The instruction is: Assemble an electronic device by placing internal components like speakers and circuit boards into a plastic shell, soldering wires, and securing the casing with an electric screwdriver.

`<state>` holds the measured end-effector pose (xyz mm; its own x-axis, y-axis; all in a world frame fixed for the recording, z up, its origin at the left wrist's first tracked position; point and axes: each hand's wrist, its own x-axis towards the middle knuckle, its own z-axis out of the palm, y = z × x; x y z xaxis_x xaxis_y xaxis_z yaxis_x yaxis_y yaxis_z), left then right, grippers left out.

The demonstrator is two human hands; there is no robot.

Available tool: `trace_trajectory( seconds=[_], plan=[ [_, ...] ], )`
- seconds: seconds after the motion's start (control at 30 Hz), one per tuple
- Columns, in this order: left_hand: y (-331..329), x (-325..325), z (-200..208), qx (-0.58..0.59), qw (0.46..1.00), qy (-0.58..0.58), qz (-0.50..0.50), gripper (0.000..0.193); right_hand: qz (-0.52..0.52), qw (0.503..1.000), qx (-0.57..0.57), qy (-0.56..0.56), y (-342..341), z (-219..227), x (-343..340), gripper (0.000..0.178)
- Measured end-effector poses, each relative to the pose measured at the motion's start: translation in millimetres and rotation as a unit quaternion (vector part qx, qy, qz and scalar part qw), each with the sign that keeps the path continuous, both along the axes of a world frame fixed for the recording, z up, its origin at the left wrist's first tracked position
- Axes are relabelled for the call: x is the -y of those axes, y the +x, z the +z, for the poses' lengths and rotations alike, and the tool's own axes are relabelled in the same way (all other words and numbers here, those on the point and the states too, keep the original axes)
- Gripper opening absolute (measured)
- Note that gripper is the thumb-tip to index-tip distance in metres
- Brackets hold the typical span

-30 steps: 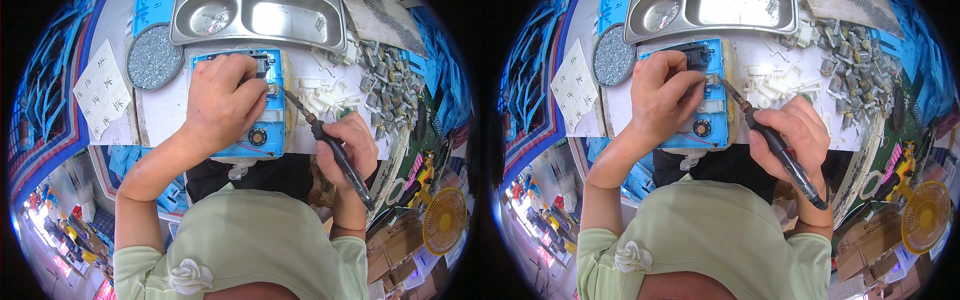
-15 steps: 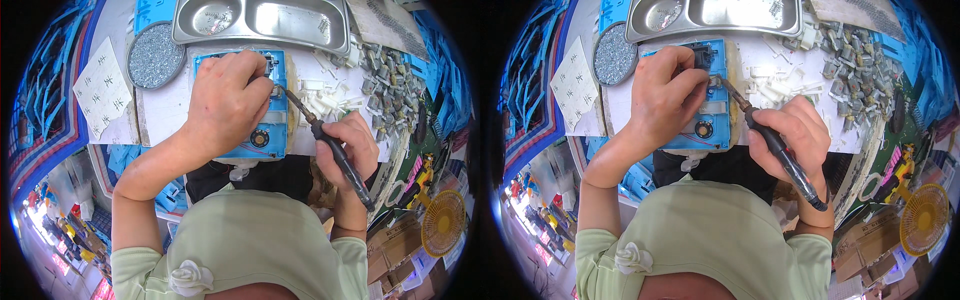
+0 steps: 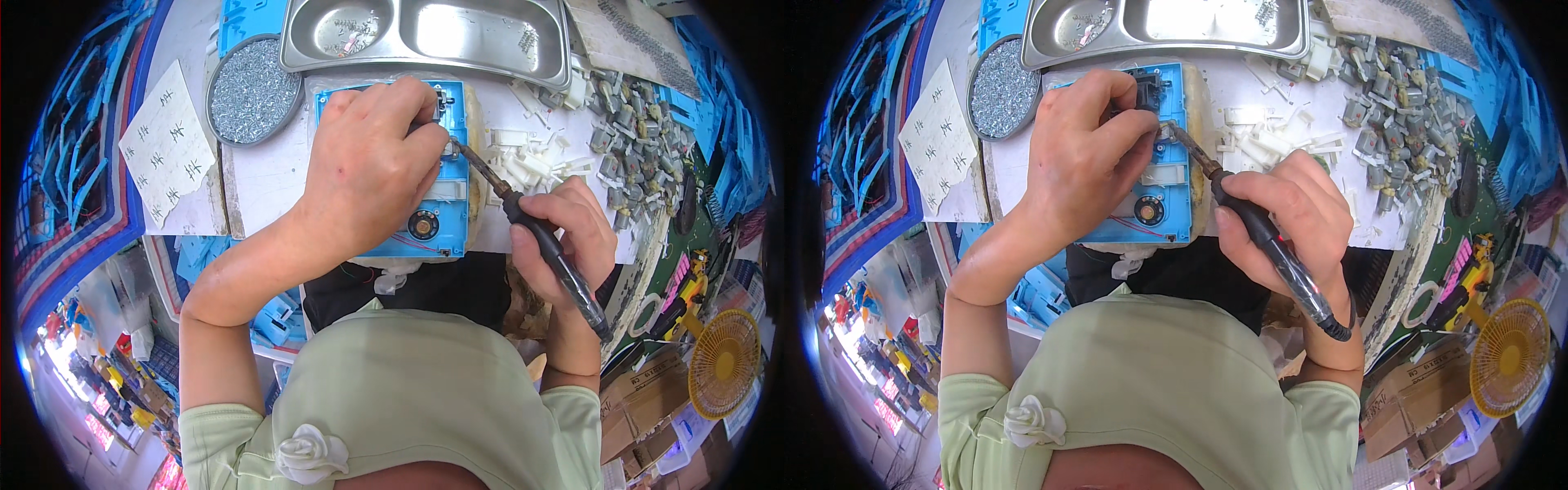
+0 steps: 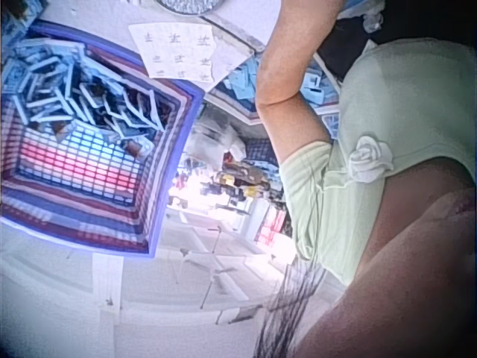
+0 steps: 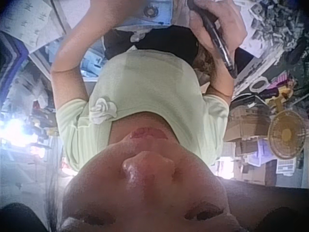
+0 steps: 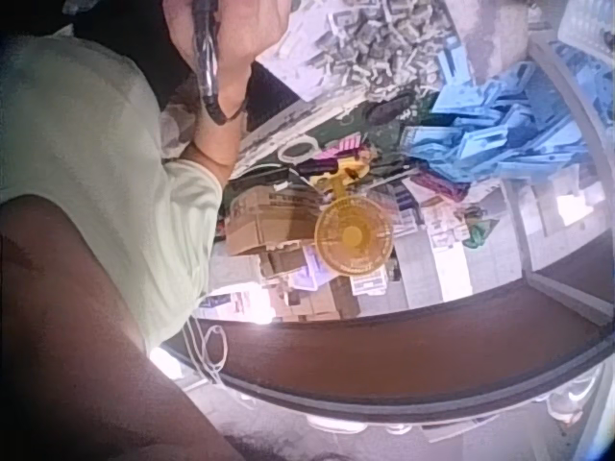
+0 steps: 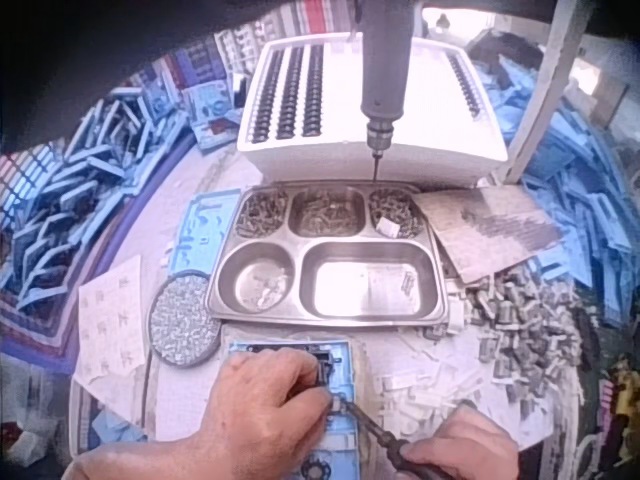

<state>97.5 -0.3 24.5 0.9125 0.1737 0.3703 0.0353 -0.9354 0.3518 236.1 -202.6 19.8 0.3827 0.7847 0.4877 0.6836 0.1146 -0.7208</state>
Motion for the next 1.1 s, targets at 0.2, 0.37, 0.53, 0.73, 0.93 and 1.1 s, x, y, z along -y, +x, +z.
trace_trajectory(
  seconds=[0.2,0.37,0.53,0.73,0.93,1.1],
  plan=[
    [1.6,1.9,-1.0,0.006,1.000,-0.013,0.005,0.010,-0.010,1.000,-0.023,0.007,2.7,-0.2,3.3,0.026],
    [2.0,1.5,0.3,0.010,1.000,-0.014,0.003,0.011,-0.025,0.999,-0.033,0.007,4.8,3.9,5.5,0.025],
    [0.1,-0.9,2.6,-0.017,1.000,0.007,-0.002,0.024,-0.028,0.999,-0.023,0.004,4.9,4.9,6.5,0.027],
    [-0.2,-0.3,4.6,-0.024,1.000,0.011,-0.001,0.024,-0.030,0.999,-0.010,0.002,5.2,5.9,9.3,0.028],
    [0.1,-0.4,3.0,-0.016,1.000,0.008,0.000,0.023,-0.035,0.999,-0.004,0.005,6.1,5.5,13.4,0.029],
    [0.3,0.3,4.5,-0.016,1.000,0.010,0.001,0.023,-0.029,1.000,0.001,0.006,6.5,7.0,13.9,0.029]
  ],
)
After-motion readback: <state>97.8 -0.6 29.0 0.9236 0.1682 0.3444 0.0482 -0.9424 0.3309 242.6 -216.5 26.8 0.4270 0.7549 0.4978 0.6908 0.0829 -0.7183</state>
